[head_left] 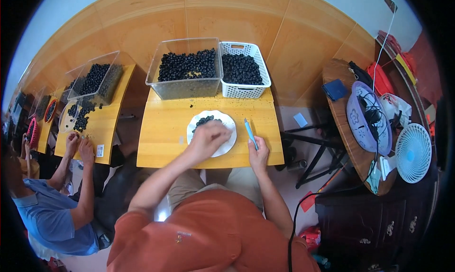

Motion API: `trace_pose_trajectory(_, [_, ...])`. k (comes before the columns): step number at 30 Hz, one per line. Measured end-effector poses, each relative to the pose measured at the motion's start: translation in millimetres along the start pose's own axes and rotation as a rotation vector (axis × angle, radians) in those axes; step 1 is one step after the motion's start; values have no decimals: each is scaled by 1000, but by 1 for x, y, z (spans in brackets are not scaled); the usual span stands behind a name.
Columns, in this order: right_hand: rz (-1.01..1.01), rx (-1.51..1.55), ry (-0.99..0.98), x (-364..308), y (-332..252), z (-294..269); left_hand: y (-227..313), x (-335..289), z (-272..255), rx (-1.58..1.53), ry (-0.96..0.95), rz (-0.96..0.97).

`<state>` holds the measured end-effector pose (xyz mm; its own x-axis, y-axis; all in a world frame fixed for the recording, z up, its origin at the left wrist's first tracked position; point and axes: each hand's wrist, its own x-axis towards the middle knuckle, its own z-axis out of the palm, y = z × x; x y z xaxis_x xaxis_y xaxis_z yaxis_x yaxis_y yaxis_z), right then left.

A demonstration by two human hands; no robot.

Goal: Sorting and inspecting blueberries from a bin onto a plate while another person does the same at an adjacent table.

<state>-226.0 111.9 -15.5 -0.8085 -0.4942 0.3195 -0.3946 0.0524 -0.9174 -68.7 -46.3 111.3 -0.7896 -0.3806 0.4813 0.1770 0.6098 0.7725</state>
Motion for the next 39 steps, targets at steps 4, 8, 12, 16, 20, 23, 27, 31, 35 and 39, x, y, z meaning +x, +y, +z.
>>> trace_pose_trajectory(4, [35,15,-10,0,7,-2,-19,105,5,260,-15,190])
trace_pose_trajectory(8, [46,40,-9,-1,0,-2,-59,190,13,348,-49,151])
trace_pose_trajectory(12, [57,81,16,2,-7,-1,-97,222,16,530,-221,102])
trace_pose_trajectory(16, [82,138,58,4,-4,1,-117,238,25,661,-470,-144])
trace_pose_trajectory(20, [120,74,1,5,-11,-6,-132,263,39,662,-667,-263])
trace_pose_trajectory(23, [123,82,-4,6,-9,-6,-151,277,46,632,-685,-251])
trace_pose_trajectory(27, [168,119,-21,5,-9,-6,-171,286,57,732,-616,-253])
trace_pose_trajectory(31, [159,83,-38,5,-12,-11,-181,290,63,802,-443,-167])
trace_pose_trajectory(35, [168,124,-46,7,-14,-8,-194,285,49,803,-401,-96])
trace_pose_trajectory(39, [167,82,-50,8,-10,-10,-169,274,44,706,-294,72])
